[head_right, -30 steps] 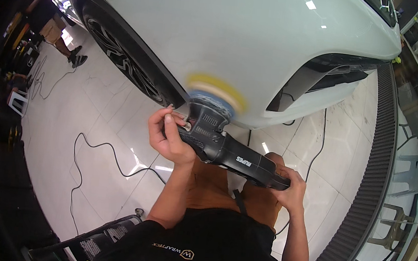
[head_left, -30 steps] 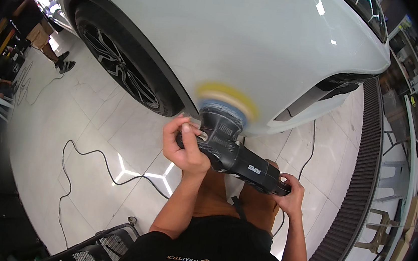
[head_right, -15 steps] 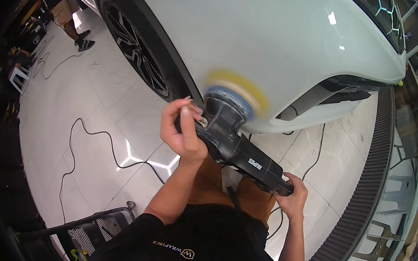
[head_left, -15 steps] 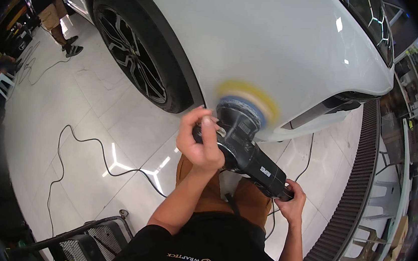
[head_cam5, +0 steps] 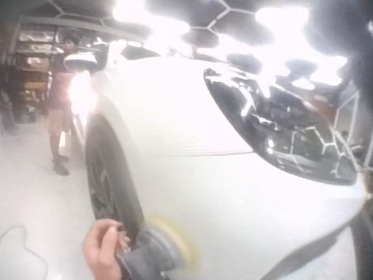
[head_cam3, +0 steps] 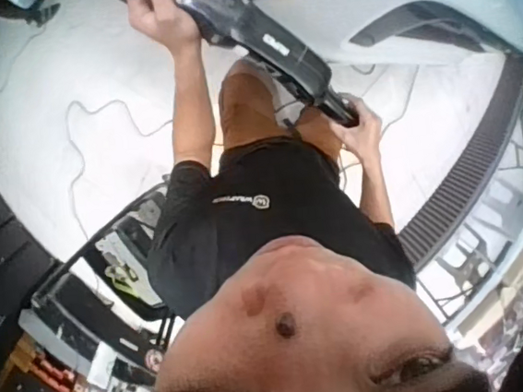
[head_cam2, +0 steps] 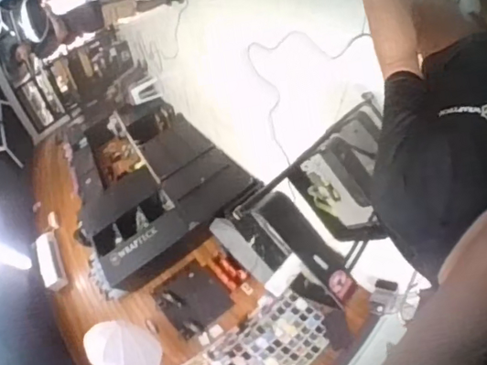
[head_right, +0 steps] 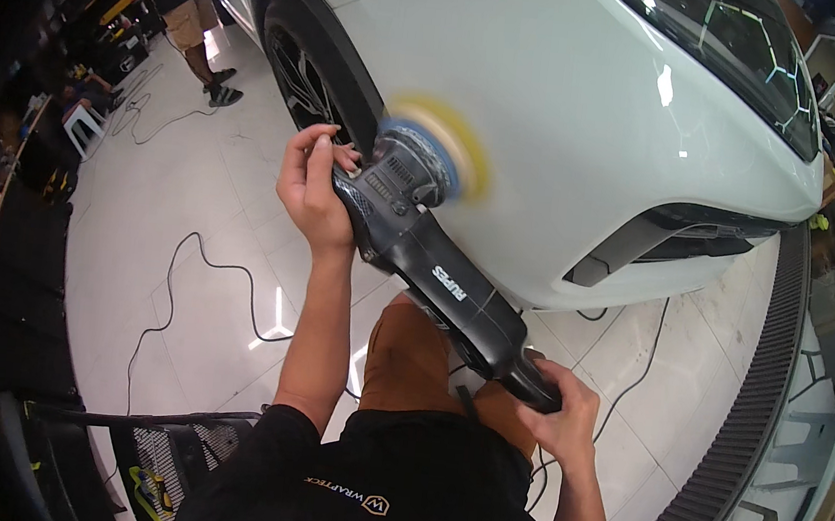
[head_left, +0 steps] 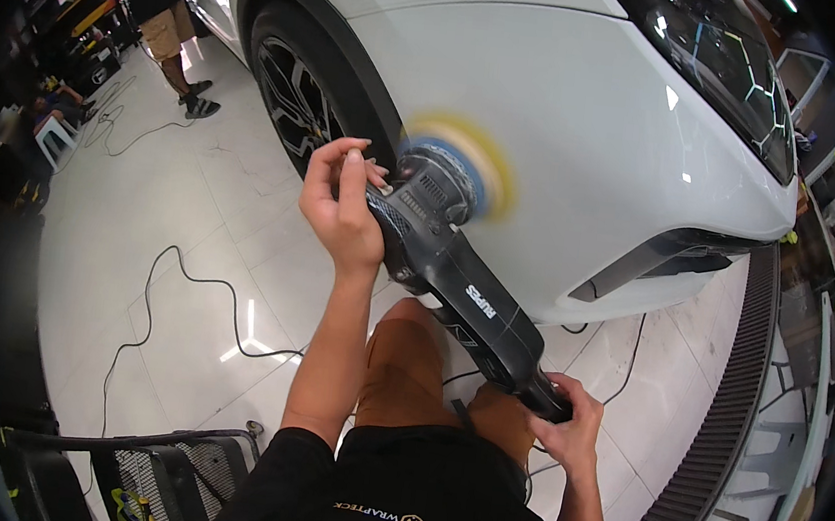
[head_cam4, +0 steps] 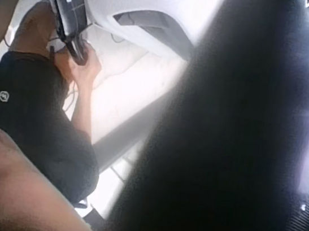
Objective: The person uses a rotary polisher with a yellow pad to buff the front bumper and hood of a white car. They apply polishing compound to the pad and continue polishing the front fender and bumper area.
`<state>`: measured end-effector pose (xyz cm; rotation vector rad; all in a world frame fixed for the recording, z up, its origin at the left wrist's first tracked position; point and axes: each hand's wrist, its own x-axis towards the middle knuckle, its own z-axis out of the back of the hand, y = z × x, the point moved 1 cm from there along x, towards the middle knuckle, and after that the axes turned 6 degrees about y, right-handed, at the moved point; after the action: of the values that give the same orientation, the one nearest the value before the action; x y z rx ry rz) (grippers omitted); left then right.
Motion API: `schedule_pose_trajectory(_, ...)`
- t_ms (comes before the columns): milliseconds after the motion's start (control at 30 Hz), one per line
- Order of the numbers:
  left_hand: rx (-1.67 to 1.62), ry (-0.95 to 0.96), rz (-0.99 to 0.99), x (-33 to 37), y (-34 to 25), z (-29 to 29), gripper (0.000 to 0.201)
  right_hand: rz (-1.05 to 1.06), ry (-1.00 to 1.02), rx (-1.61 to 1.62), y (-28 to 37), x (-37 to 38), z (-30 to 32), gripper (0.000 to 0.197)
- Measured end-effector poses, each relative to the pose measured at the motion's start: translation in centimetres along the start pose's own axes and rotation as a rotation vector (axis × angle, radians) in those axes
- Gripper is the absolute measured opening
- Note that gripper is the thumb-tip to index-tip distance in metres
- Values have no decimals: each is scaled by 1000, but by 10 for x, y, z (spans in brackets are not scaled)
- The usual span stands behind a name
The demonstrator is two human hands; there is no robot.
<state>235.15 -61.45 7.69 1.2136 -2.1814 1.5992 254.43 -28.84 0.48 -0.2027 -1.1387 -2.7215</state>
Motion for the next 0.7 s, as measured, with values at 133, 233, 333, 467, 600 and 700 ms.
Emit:
schedule_pose_trajectory(133, -3, 44, -17, 38, -6, 4, 17, 57, 118, 142, 20, 12, 4, 59)
schedule_pose_trajectory(233, -1, 64, -24, 67, -8, 10, 17, 181, 153, 196, 38, 27, 6, 62)
schedule_pose_trajectory(333, -1, 99, -52, 99, -13, 17, 18, 250, 199, 228, 54, 46, 6, 66)
schedule_pose_trajectory(467, -4, 142, -83, 141, -21, 20, 20, 318, 233, 271, 72, 64, 9, 71)
schedule_pose_trajectory(600, 10, 176, -83, 165, -34, 20, 21, 360, 227, 342, 85, 73, 9, 70)
schedule_pose_trajectory(700, 9, 185, -83, 161, -38, 20, 21, 379, 197, 374, 84, 72, 8, 66)
